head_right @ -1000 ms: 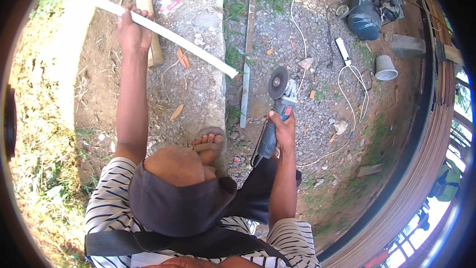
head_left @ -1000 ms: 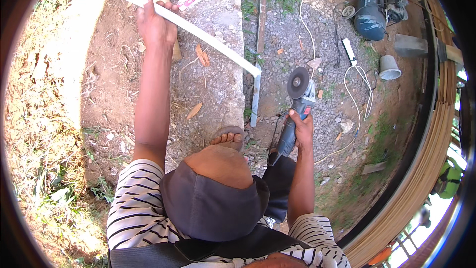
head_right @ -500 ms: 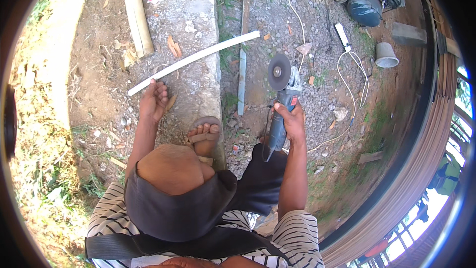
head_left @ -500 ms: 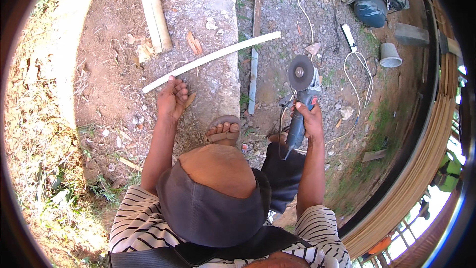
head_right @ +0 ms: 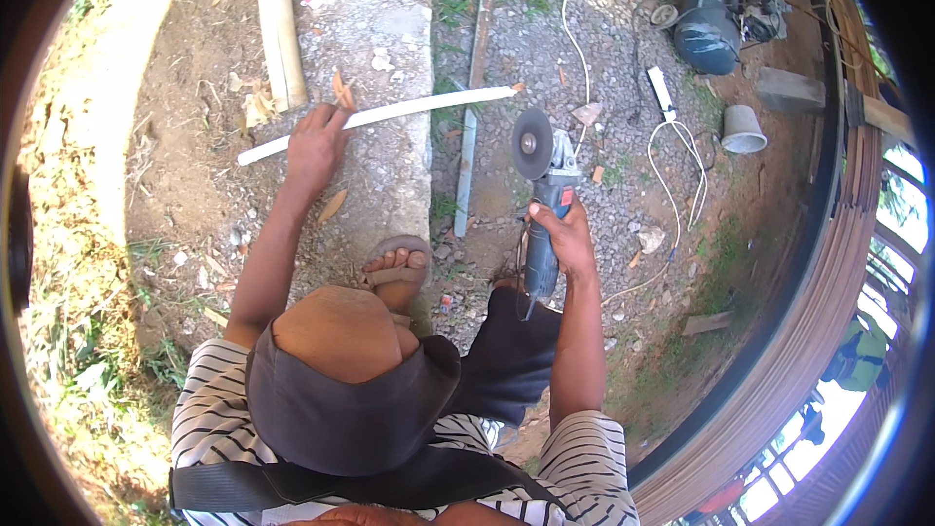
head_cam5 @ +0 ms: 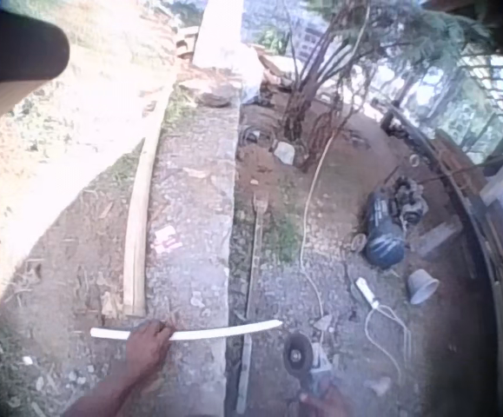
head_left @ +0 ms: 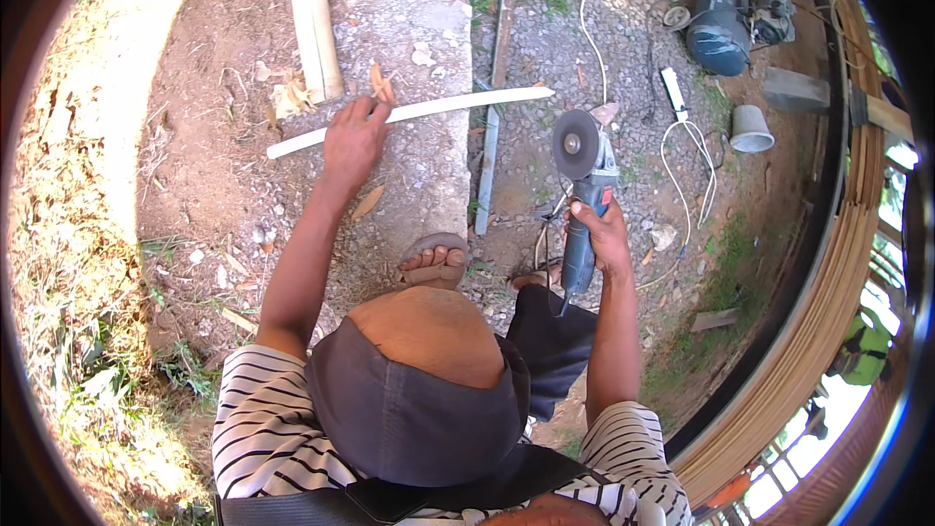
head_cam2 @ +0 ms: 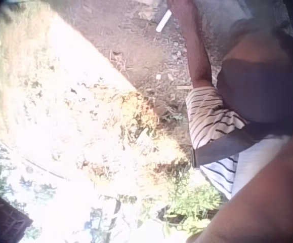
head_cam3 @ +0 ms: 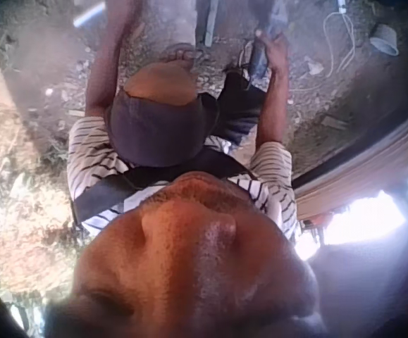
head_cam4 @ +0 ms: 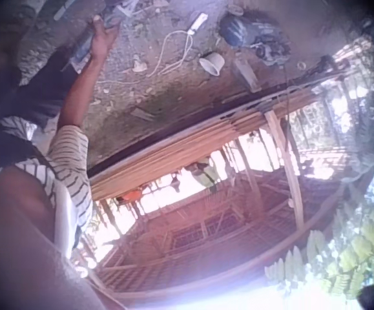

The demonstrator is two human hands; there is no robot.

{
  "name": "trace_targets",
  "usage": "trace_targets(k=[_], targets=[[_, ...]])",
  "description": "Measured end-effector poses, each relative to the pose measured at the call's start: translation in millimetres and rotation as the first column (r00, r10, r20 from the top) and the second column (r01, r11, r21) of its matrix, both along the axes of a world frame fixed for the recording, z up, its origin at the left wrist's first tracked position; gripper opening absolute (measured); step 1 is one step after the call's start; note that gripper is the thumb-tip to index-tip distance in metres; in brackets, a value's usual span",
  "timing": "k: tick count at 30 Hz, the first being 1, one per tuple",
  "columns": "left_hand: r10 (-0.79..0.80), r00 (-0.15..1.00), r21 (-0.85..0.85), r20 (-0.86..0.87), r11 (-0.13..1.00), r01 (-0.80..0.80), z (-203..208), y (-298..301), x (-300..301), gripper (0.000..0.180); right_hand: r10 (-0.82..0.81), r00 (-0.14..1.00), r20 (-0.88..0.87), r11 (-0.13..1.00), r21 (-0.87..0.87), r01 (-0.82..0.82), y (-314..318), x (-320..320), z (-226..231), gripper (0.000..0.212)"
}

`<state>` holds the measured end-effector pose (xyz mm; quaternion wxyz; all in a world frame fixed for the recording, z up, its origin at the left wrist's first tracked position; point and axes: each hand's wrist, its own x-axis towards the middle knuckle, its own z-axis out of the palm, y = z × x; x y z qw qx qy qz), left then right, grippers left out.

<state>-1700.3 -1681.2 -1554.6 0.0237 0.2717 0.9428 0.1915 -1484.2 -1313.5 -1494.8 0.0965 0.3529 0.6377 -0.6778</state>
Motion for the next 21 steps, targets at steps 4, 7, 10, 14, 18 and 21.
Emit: trace_targets(k=[4,7,10,14,18,21], targets=[[-0.014,0.994,-0.115,0.104,0.993,0.026,9,-10,-7,0.034,-0.001,0.998,0.059,1.000,-0.027,0.003,6,0,9,0.034],[-0.113,0.993,-0.074,-0.017,0.991,0.112,17,-7,-5,0.031,0.032,0.997,0.072,0.999,0.014,-0.033,8,0,7,0.033],[-0.125,0.989,-0.099,-0.083,0.988,0.117,10,-11,-3,0.031,0.081,0.995,0.059,0.996,0.039,-0.083,5,-5,3,0.032],[-0.123,0.992,-0.094,-0.017,0.988,0.121,0,-16,-4,0.036,0.101,0.993,0.056,0.994,0.044,-0.104,-4,-11,1,0.032],[-0.131,0.987,-0.103,0.093,0.985,0.140,18,-8,-13,0.038,0.139,0.987,0.081,0.988,0.056,-0.143,-2,-13,-3,0.035],[-0.166,0.986,-0.113,-0.017,0.980,0.163,20,-5,-13,0.038,0.164,0.983,0.078,0.982,0.085,-0.171,-1,-16,-10,0.036]])
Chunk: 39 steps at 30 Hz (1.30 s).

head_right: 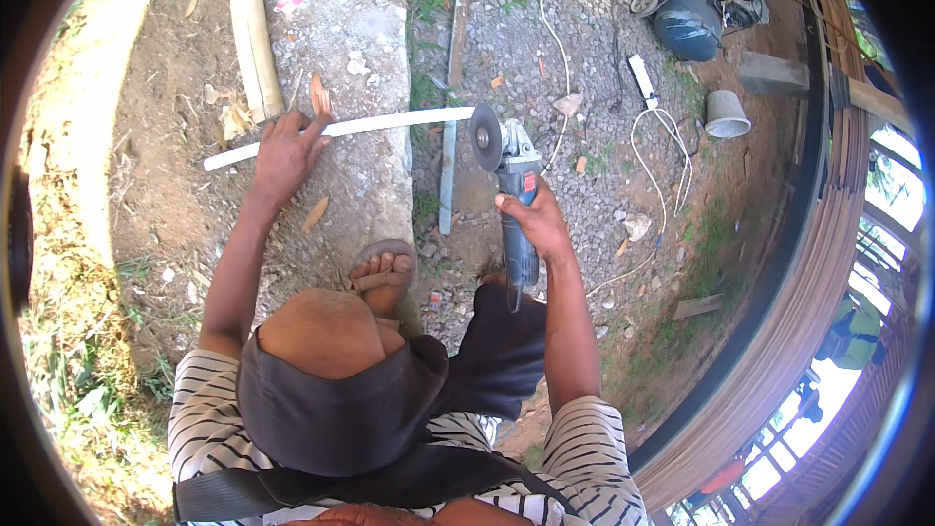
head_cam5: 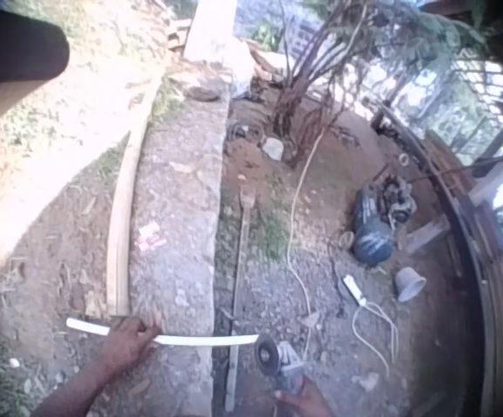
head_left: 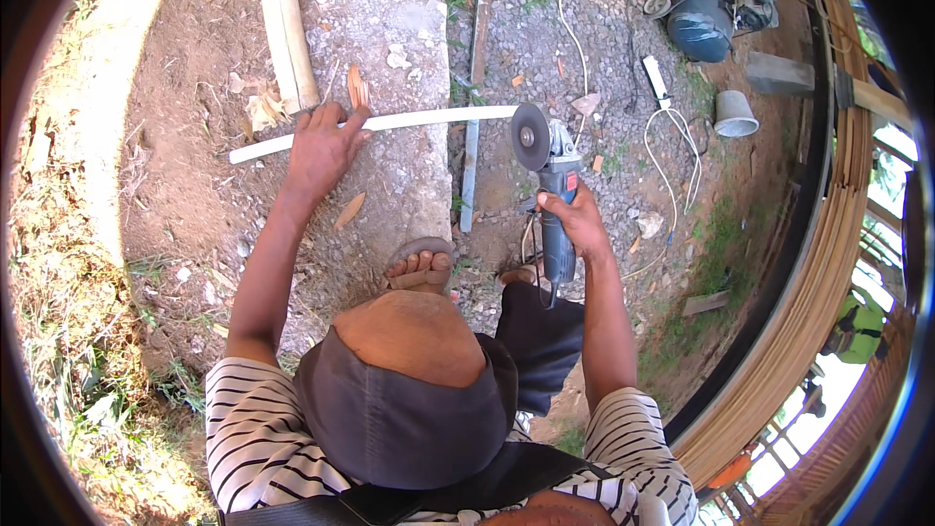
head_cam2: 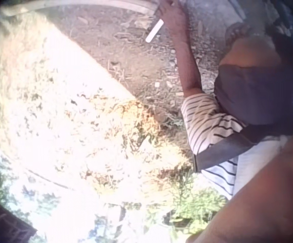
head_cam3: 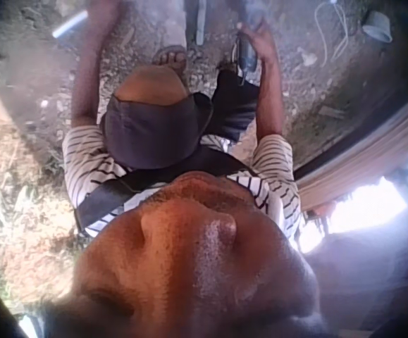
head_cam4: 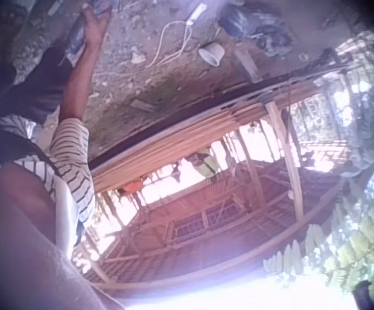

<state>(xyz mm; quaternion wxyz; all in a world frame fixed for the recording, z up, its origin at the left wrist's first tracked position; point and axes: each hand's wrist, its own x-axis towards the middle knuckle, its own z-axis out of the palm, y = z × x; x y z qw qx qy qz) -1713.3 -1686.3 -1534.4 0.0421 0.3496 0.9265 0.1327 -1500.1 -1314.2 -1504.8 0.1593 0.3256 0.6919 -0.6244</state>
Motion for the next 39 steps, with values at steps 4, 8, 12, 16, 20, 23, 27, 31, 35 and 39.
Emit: trace_targets(k=[4,8,12,16,20,23,27,31,35,39], targets=[[-0.018,0.997,-0.028,-0.071,0.999,0.016,-8,-3,-1,0.033,0.000,1.000,-0.003,1.000,-0.015,0.000,-1,-6,-6,0.037],[-0.013,0.999,-0.012,-0.035,1.000,0.013,-14,-7,-3,0.037,0.005,1.000,-0.017,1.000,-0.011,-0.005,-5,-10,-5,0.038],[-0.018,0.999,0.001,-0.034,1.000,0.018,-13,-6,-5,0.035,0.007,1.000,-0.016,1.000,0.008,-0.007,-5,-13,-7,0.038],[-0.021,0.998,0.033,-0.062,0.999,0.023,-12,-5,-4,0.033,0.009,1.000,-0.011,1.000,0.011,-0.009,-6,-15,-8,0.038],[-0.019,0.999,0.029,-0.049,0.999,0.021,-10,-5,-5,0.035,0.012,1.000,-0.012,1.000,0.023,-0.011,-7,-17,-11,0.038],[-0.024,0.998,0.032,-0.056,0.999,0.025,-11,-6,-7,0.034,-0.011,1.000,-0.003,1.000,0.022,0.011,-9,-20,-12,0.037],[-0.040,0.996,0.064,-0.074,0.997,0.045,-10,-6,-9,0.034,-0.025,1.000,-0.004,1.000,0.002,0.025,-9,-24,-13,0.038],[-0.047,0.994,0.065,-0.097,0.996,0.054,-14,-8,-9,0.034,-0.027,0.999,-0.029,1.000,-0.007,0.026,-10,-31,-12,0.038],[-0.046,0.996,0.044,-0.083,0.998,0.050,-16,-8,-10,0.035,-0.044,0.999,-0.030,0.999,-0.016,0.044,-11,-35,-11,0.038],[-0.043,0.997,0.029,-0.064,0.999,0.045,-14,-7,-10,0.036,-0.031,0.999,-0.024,0.999,0.011,0.031,-10,-33,-14,0.039]])
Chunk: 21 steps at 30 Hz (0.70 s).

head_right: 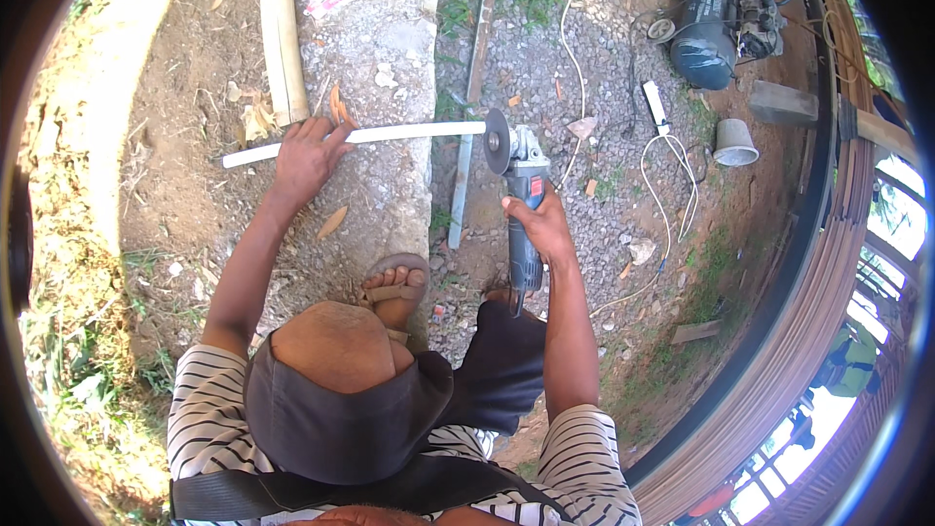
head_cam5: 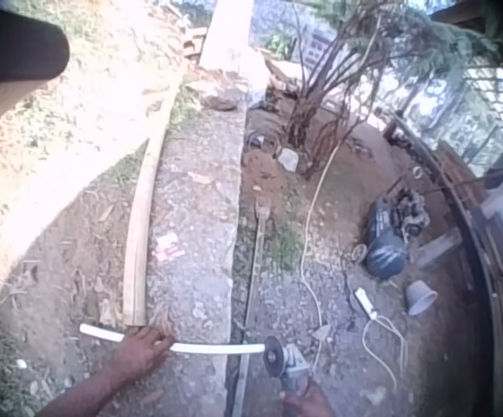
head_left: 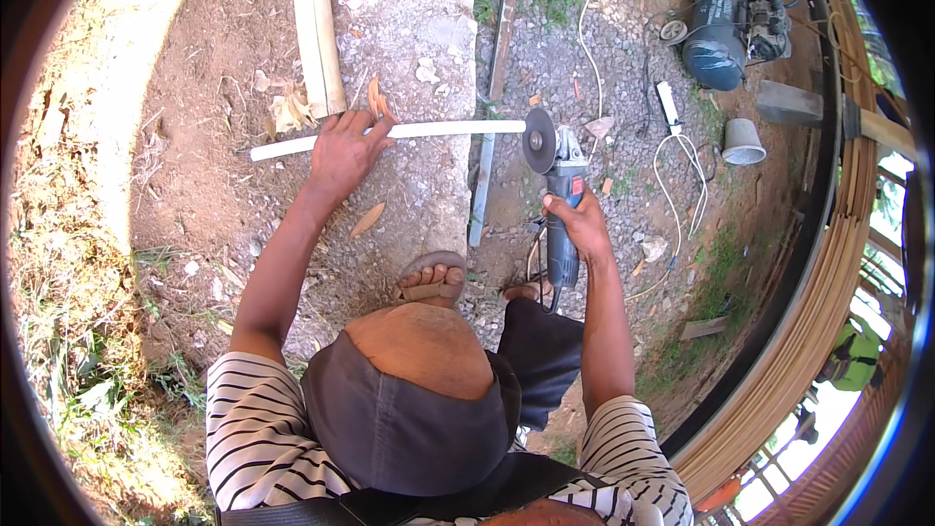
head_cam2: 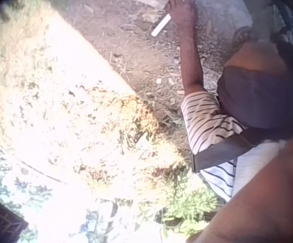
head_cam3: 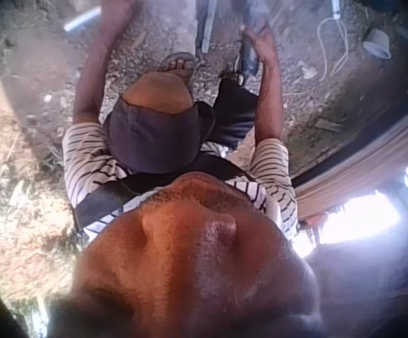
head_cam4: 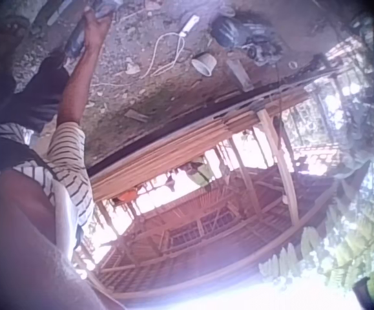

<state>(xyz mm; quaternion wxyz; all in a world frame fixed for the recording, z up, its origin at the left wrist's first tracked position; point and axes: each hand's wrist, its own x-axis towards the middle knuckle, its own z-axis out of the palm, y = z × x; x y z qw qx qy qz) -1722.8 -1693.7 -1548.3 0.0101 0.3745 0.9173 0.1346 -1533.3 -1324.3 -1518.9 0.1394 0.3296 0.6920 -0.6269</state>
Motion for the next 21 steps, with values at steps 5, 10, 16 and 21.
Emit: trace_targets(k=[5,10,16,21], targets=[[0.011,1.000,-0.013,-0.002,1.000,-0.011,-1,-1,0,0.033,0.015,1.000,-0.002,1.000,0.012,-0.015,1,2,-7,0.042],[0.010,1.000,-0.008,0.001,1.000,-0.010,-1,0,0,0.033,0.030,1.000,0.008,0.999,0.009,-0.030,3,7,-13,0.043],[0.007,1.000,0.003,-0.006,1.000,-0.007,0,-1,0,0.035,0.015,1.000,0.019,1.000,-0.022,-0.015,-2,4,-8,0.043],[0.003,1.000,0.006,-0.005,1.000,-0.003,2,1,0,0.035,-0.003,1.000,0.024,1.000,-0.006,0.003,-3,2,-7,0.042]])
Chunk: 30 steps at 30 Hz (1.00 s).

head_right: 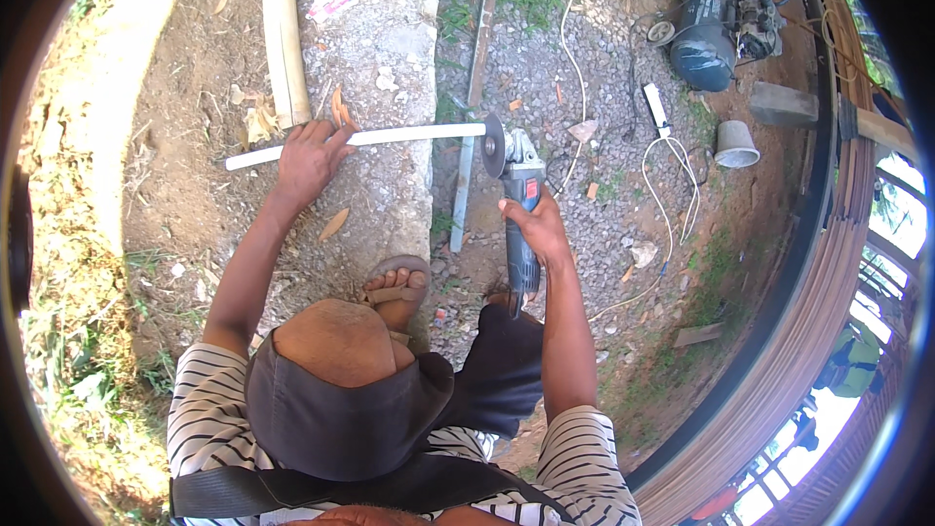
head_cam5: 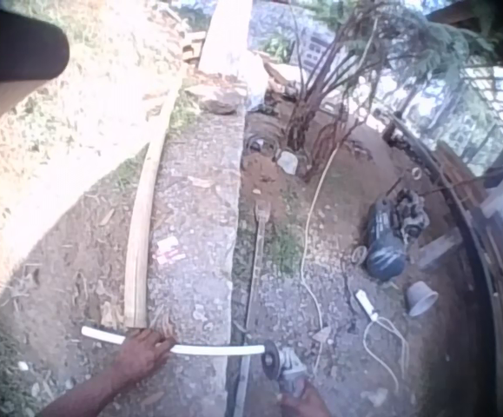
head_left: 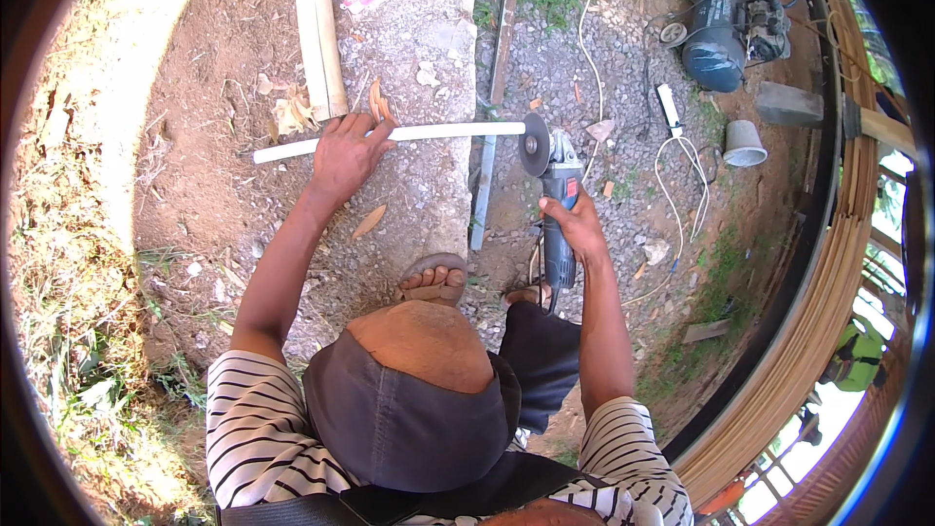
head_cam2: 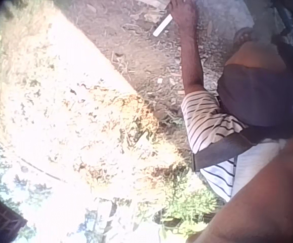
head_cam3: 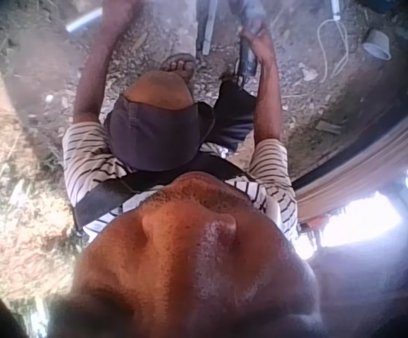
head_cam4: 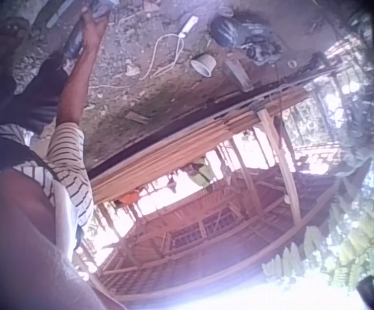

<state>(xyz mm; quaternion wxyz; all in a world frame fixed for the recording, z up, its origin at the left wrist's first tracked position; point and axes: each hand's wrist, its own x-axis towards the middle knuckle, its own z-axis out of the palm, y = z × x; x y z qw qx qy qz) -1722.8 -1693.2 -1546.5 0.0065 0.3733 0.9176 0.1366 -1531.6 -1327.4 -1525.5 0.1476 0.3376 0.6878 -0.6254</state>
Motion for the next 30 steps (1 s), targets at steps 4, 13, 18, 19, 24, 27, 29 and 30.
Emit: trace_targets(k=[4,13,18,19,24,27,29,30], targets=[[0.004,1.000,0.011,-0.001,1.000,-0.004,-2,0,0,0.034,-0.001,1.000,-0.004,1.000,0.005,0.001,0,-3,-2,0.041],[-0.007,0.999,0.038,0.045,0.999,0.005,-3,0,-1,0.033,-0.008,1.000,0.012,0.998,0.062,0.007,-6,18,-14,0.049],[0.008,0.999,0.024,0.039,1.000,-0.009,-5,0,-1,0.030,0.016,1.000,-0.005,0.995,0.095,-0.016,-9,19,-15,0.038],[0.009,0.999,0.017,0.037,1.000,-0.010,-4,0,-2,0.030,0.012,1.000,-0.018,0.995,0.097,-0.010,-10,18,-15,0.038],[-0.062,0.998,-0.053,0.021,0.997,0.063,22,3,-1,0.030,-0.102,0.993,-0.064,0.995,-0.017,0.101,-13,25,-8,0.035],[-0.223,0.974,-0.077,0.031,0.971,0.224,62,18,0,0.030,-0.232,0.972,-0.046,0.971,-0.069,0.229,0,59,5,0.033],[-0.365,0.931,-0.099,0.026,0.925,0.366,68,31,0,0.028,-0.292,0.956,0.017,0.950,-0.106,0.292,4,74,24,0.032],[-0.446,0.895,-0.114,0.007,0.889,0.444,64,47,-12,0.027,-0.310,0.950,0.031,0.945,-0.100,0.311,11,78,36,0.029]])
